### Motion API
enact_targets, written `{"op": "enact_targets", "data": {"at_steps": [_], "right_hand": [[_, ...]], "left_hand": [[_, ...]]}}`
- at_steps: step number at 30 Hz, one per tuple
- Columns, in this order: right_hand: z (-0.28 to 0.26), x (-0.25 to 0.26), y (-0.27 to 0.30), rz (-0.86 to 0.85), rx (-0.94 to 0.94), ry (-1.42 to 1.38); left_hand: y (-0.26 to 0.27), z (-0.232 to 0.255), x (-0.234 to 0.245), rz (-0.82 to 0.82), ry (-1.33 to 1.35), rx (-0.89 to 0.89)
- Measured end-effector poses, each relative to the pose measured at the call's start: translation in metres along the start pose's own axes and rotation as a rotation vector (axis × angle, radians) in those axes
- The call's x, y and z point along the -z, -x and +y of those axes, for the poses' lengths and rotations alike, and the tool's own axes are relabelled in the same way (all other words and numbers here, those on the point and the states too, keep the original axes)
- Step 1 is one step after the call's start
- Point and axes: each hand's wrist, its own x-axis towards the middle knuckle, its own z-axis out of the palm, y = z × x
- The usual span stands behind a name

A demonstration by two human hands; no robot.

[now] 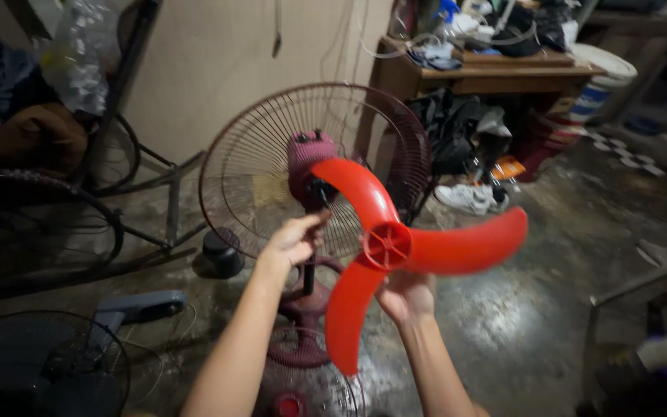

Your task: The person reassembles a standing electric fan by first securing the front wire cage and then attaching a red three-blade fan blade to the motor shaft. The person repeatedly aligns and seats the blade onto the shaft before leaving it mounted.

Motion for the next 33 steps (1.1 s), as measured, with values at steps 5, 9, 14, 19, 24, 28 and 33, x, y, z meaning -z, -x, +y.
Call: {"op": "enact_targets", "data": {"at_steps": [5, 9, 14, 19, 24, 28, 33], "right_hand": [[-0.004, -0.008, 0.008, -0.192, -0.080, -0.150], [-0.009, -0.019, 0.022, -0.252, -0.073, -0.130], [-0.024, -0.027, 0.035, -0.283, -0.114, -0.251], [-0.036, -0.029, 0.044, -0.154, -0.021, -0.144], [-0.041, -0.028, 0.047, -0.086, 0.000, -0.085], [-0.042, -0.027, 0.050, -0.087, -0.016, -0.120], [-0.039, -0.022, 0.044, -0.070, 0.020, -0.056]], "left_hand": [[0.001, 0.003, 0.001, -0.062, 0.000, 0.014], [0.019, 0.009, -0.011, 0.005, -0.056, 0.002], [0.027, 0.013, -0.023, -0.008, -0.061, -0.011], [0.031, 0.016, -0.027, -0.014, -0.064, -0.001], [0.037, 0.015, -0.036, 0.047, -0.038, -0.018], [0.041, 0.014, -0.038, 0.042, -0.042, -0.025], [0.034, 0.012, -0.030, -0.014, -0.017, -0.005]]}}
